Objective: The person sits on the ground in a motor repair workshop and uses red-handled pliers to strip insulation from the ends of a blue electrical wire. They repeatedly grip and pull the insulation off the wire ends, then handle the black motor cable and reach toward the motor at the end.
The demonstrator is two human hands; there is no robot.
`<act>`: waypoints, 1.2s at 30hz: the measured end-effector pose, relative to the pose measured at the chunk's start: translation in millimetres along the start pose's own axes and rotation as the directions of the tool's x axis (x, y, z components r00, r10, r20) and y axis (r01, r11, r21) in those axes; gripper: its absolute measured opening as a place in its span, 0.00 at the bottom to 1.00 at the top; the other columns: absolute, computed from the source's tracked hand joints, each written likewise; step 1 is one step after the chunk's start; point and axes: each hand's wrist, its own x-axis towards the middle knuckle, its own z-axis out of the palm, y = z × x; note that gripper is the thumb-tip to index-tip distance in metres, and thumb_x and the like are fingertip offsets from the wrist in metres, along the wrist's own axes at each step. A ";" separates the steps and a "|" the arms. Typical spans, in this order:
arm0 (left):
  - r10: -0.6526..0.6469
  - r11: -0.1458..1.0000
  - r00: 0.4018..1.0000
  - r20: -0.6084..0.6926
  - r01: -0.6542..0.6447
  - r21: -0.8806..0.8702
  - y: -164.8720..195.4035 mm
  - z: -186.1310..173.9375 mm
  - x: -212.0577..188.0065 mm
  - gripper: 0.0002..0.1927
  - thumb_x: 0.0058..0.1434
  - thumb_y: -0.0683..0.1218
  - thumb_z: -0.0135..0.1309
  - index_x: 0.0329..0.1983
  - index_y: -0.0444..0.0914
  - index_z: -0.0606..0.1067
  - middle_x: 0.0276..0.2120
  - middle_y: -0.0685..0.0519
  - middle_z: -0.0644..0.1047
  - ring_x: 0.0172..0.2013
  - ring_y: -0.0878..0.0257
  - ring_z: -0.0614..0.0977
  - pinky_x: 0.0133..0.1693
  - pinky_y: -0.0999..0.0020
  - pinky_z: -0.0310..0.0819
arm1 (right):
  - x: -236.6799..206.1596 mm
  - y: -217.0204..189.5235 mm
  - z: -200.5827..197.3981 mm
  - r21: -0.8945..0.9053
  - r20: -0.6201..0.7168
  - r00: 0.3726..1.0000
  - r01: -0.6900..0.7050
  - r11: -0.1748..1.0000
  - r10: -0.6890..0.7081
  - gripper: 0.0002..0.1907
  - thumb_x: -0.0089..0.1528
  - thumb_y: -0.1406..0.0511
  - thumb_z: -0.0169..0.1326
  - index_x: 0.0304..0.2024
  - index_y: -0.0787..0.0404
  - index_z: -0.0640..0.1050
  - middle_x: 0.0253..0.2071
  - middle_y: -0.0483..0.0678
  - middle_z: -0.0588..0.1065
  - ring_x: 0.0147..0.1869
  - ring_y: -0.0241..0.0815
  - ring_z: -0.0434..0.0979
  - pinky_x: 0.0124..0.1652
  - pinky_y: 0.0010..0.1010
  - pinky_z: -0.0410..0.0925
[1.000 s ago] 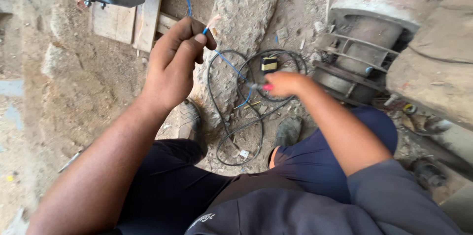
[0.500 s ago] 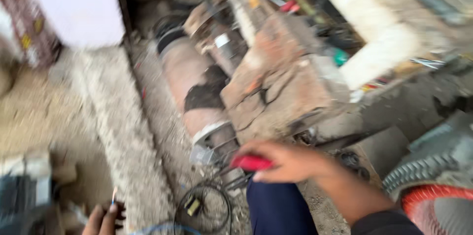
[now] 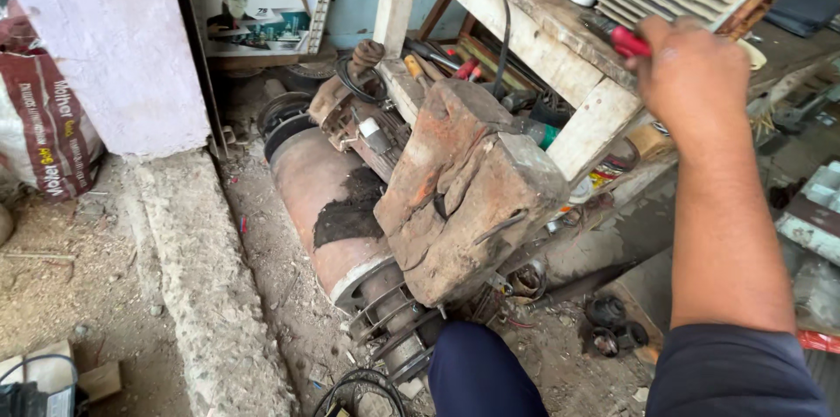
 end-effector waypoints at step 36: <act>0.121 0.801 0.820 0.559 0.252 -0.544 -84.1 -5.6 -32.6 0.09 0.63 0.44 0.48 0.32 0.34 0.76 0.24 0.55 0.75 0.21 0.71 0.68 0.24 0.73 0.59 | -263.8 -531.8 41.4 0.801 -0.534 0.680 0.215 -0.559 -0.503 0.19 0.59 0.71 0.66 0.52 0.61 0.79 0.49 0.50 0.77 0.50 0.50 0.77 0.48 0.42 0.70</act>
